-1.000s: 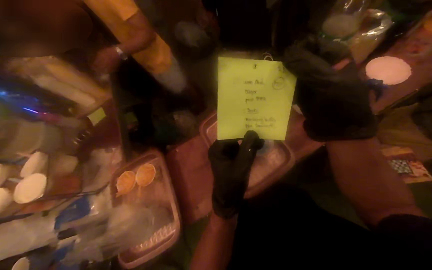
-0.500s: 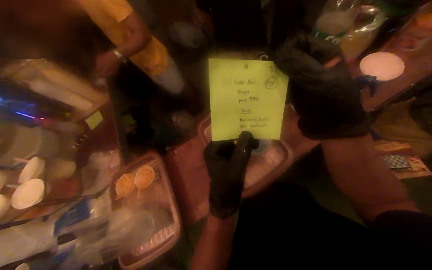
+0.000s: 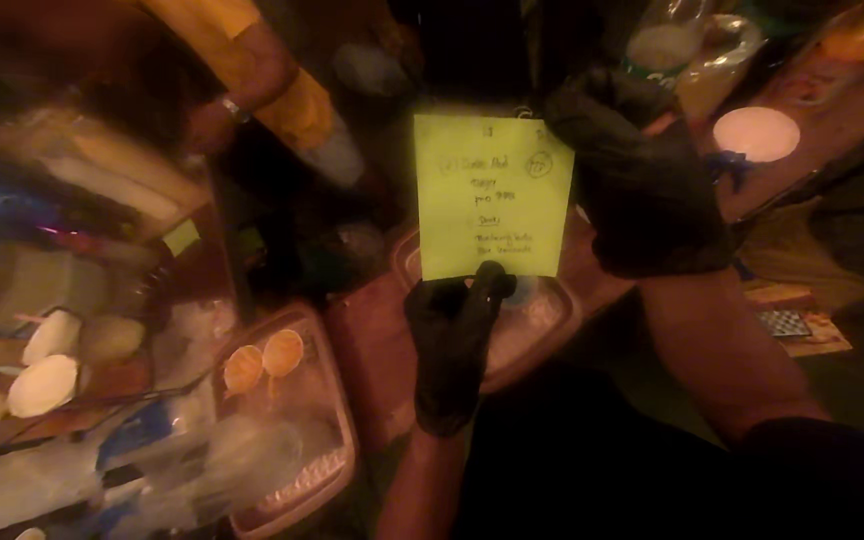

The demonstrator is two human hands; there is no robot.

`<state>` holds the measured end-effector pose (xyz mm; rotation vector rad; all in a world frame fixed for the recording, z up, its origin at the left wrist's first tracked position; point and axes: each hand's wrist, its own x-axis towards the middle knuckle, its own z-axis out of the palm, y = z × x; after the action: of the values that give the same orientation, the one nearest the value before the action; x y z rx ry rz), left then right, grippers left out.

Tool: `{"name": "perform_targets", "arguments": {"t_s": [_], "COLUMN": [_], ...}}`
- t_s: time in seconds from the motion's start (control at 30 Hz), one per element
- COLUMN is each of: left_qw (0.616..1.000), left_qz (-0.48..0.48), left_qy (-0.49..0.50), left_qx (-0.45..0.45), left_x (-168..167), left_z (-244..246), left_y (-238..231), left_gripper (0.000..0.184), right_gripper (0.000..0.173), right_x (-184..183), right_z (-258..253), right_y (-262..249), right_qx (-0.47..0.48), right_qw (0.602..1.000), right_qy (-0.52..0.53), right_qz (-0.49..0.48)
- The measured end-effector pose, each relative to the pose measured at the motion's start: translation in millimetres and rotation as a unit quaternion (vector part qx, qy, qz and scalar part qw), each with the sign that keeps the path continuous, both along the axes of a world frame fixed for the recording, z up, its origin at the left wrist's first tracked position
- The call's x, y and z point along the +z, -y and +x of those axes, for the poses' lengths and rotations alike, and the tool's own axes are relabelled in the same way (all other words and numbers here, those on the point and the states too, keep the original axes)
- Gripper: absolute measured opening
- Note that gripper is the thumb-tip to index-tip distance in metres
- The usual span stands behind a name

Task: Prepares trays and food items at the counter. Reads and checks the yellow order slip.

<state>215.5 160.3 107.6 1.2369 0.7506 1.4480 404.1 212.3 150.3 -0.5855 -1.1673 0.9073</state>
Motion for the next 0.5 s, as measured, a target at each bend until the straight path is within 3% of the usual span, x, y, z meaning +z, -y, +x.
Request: {"name": "perform_targets", "arguments": {"t_s": [0.5], "left_qw": [0.999], "left_qz": [-0.014], "left_qy": [0.037], "left_qx": [-0.007], "left_x": [-3.3], "left_z": [2.0], "left_y": [-3.7], "left_gripper": [0.014], "right_gripper": [0.015], "right_x": [0.9], "right_z": [0.7], "right_y": [3.5], "right_qx": [0.006], "right_qw": [1.000], "right_qy": [-0.005], "right_qz": [0.001]}}
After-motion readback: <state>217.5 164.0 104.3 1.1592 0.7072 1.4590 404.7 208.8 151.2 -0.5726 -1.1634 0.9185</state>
